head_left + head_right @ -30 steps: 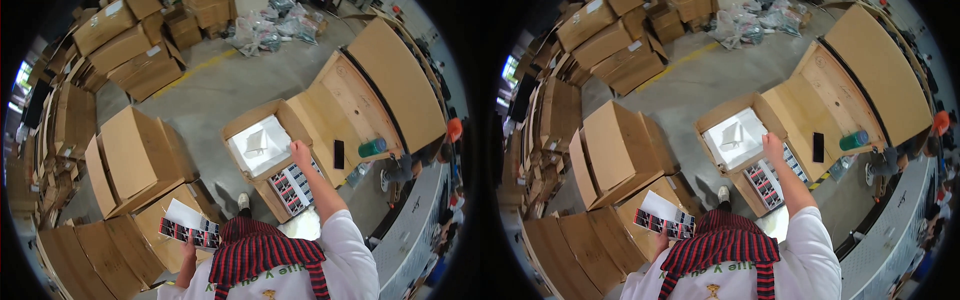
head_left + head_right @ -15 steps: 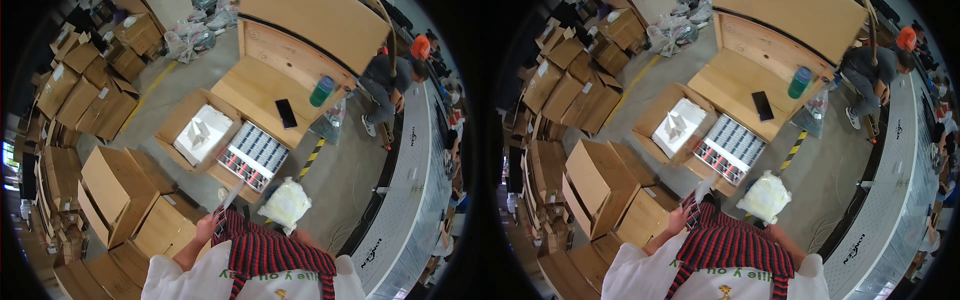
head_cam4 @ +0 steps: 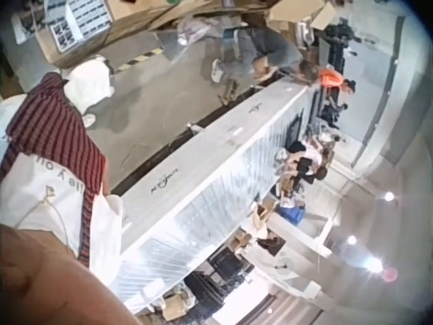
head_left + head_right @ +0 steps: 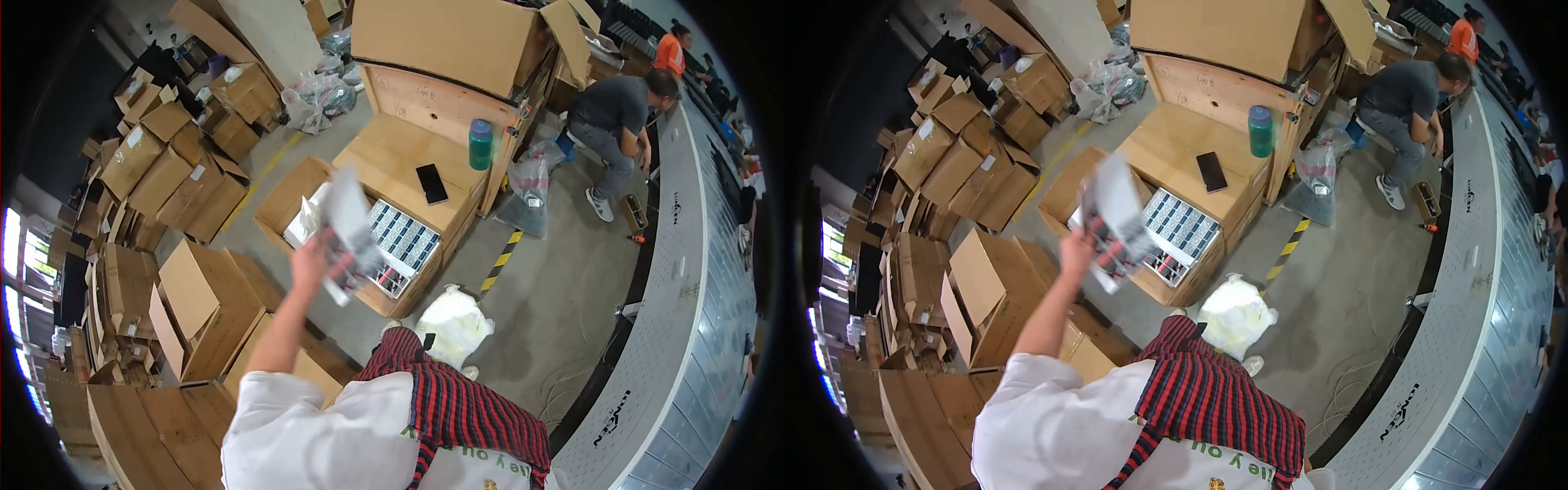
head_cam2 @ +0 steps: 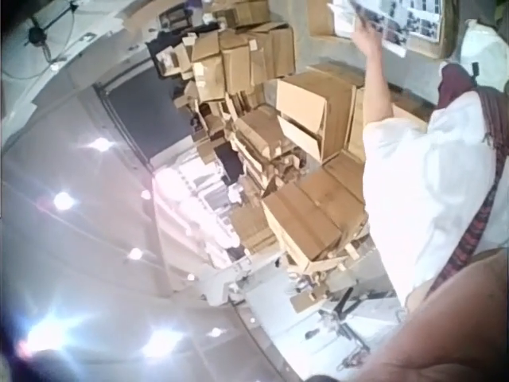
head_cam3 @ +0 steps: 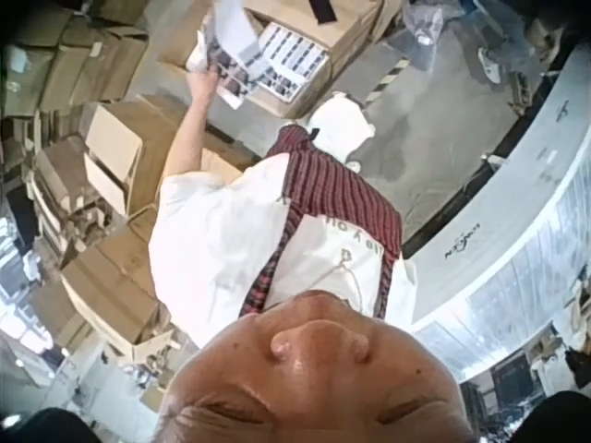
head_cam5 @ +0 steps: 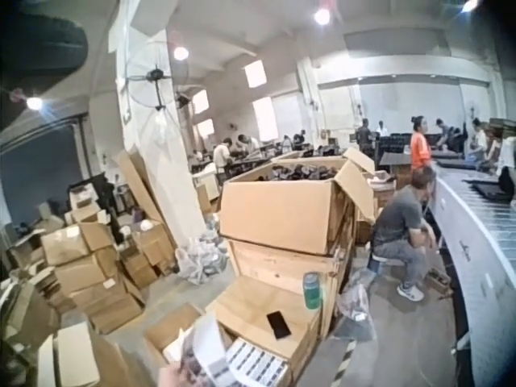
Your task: Apply identification or branding stickers to treadmills on a factory assembly line.
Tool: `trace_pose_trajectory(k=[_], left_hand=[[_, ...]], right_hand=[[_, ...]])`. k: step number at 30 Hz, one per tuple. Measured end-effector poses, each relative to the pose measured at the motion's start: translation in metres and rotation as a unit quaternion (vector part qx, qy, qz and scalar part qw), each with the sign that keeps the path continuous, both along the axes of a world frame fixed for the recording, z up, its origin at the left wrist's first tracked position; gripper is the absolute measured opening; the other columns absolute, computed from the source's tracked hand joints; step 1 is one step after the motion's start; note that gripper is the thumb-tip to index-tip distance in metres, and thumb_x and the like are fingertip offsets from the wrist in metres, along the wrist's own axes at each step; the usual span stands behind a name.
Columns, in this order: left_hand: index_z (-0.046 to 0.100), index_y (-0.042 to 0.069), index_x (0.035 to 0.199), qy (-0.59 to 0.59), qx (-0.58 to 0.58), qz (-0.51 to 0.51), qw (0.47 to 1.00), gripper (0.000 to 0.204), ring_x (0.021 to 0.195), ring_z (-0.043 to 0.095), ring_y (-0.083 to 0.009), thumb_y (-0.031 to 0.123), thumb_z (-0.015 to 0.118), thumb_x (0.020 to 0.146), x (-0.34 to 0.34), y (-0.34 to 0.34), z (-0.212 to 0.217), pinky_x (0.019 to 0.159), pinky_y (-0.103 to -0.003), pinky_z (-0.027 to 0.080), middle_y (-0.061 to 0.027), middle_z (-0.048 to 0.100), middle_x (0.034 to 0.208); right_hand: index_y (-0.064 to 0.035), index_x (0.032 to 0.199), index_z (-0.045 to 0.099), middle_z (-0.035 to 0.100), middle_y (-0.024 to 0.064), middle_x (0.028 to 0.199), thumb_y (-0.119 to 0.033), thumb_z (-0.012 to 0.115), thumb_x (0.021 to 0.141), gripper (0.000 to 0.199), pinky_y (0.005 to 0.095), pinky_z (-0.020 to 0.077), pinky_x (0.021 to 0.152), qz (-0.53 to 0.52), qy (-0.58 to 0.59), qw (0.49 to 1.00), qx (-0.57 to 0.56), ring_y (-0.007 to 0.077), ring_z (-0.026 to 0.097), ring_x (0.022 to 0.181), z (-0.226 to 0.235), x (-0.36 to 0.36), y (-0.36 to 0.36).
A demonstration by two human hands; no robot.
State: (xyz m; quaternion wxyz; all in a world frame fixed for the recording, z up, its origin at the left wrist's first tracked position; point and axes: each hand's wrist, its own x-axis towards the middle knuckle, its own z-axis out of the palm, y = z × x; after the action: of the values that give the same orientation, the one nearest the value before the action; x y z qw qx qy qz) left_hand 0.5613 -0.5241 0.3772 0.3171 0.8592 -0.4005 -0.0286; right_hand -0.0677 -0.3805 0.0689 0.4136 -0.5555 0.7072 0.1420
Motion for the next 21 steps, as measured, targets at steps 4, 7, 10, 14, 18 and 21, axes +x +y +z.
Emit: trace_pose_trajectory(k=[4, 7, 10, 14, 18, 21], left_hand=[[0.06, 0.008, 0.077, -0.211, 0.102, 0.101, 0.967, 0.021, 0.07, 0.059, -0.0364, 0.028, 0.053, 0.079, 0.11, 0.022, 0.066, 0.062, -0.046, 0.046, -0.0174, 0.06, 0.071], [0.063, 0.006, 0.08, -0.237, 0.245, 0.107, 0.934, 0.017, 0.079, 0.06, -0.0342, 0.018, 0.052, 0.074, 0.174, 0.021, 0.083, 0.068, -0.043, 0.048, -0.0183, 0.062, 0.083], [0.064, 0.006, 0.088, -0.185, 0.362, 0.077, 0.91, 0.021, 0.089, 0.06, -0.0306, 0.015, 0.054, 0.072, 0.219, -0.005, 0.075, 0.074, -0.039, 0.049, -0.0171, 0.062, 0.094], [0.064, 0.006, 0.096, -0.145, 0.479, -0.024, 0.865, 0.027, 0.097, 0.059, -0.0276, 0.012, 0.055, 0.071, 0.243, -0.057, 0.039, 0.08, -0.037, 0.048, -0.0154, 0.06, 0.103], [0.063, 0.008, 0.098, -0.109, 0.449, -0.05, 0.885, 0.027, 0.097, 0.058, -0.0277, 0.013, 0.054, 0.073, 0.277, -0.093, -0.045, 0.081, -0.036, 0.048, -0.0142, 0.06, 0.105], [0.063, 0.008, 0.096, -0.116, 0.367, -0.037, 0.922, 0.024, 0.095, 0.059, -0.0276, 0.014, 0.053, 0.075, 0.266, -0.116, -0.062, 0.08, -0.037, 0.048, -0.0137, 0.061, 0.102]], right_hand=[[-0.0068, 0.088, 0.062, 0.061, 0.0176, 0.086, -0.028, 0.053, 0.076, 0.026, 0.0414, 0.0451, 0.074, 0.016, -0.016, 0.999, -0.026, 0.0343, 0.058, 0.087, 0.007, 0.022, -0.011], [-0.0069, 0.088, 0.062, 0.061, 0.0175, 0.087, -0.029, 0.053, 0.076, 0.027, 0.0414, 0.045, 0.074, 0.021, -0.027, 0.999, -0.038, 0.0343, 0.058, 0.087, 0.008, 0.057, -0.017], [-0.0069, 0.088, 0.062, 0.061, 0.0175, 0.087, -0.029, 0.053, 0.076, 0.027, 0.0415, 0.045, 0.074, 0.019, -0.03, 0.999, -0.039, 0.0343, 0.058, 0.087, 0.012, 0.091, -0.012], [-0.007, 0.089, 0.062, 0.061, 0.0174, 0.087, -0.029, 0.053, 0.076, 0.027, 0.0415, 0.0449, 0.074, -0.006, -0.028, 0.999, -0.028, 0.0344, 0.058, 0.087, 0.025, 0.14, 0.011], [-0.0071, 0.089, 0.062, 0.061, 0.0172, 0.088, -0.029, 0.053, 0.076, 0.027, 0.0416, 0.0449, 0.074, -0.041, -0.033, 0.998, -0.015, 0.0344, 0.058, 0.087, 0.04, 0.197, 0.037], [-0.0072, 0.089, 0.062, 0.061, 0.0172, 0.088, -0.03, 0.053, 0.076, 0.027, 0.0416, 0.0449, 0.075, -0.07, -0.029, 0.997, -0.007, 0.0344, 0.058, 0.088, 0.047, 0.219, 0.06]])
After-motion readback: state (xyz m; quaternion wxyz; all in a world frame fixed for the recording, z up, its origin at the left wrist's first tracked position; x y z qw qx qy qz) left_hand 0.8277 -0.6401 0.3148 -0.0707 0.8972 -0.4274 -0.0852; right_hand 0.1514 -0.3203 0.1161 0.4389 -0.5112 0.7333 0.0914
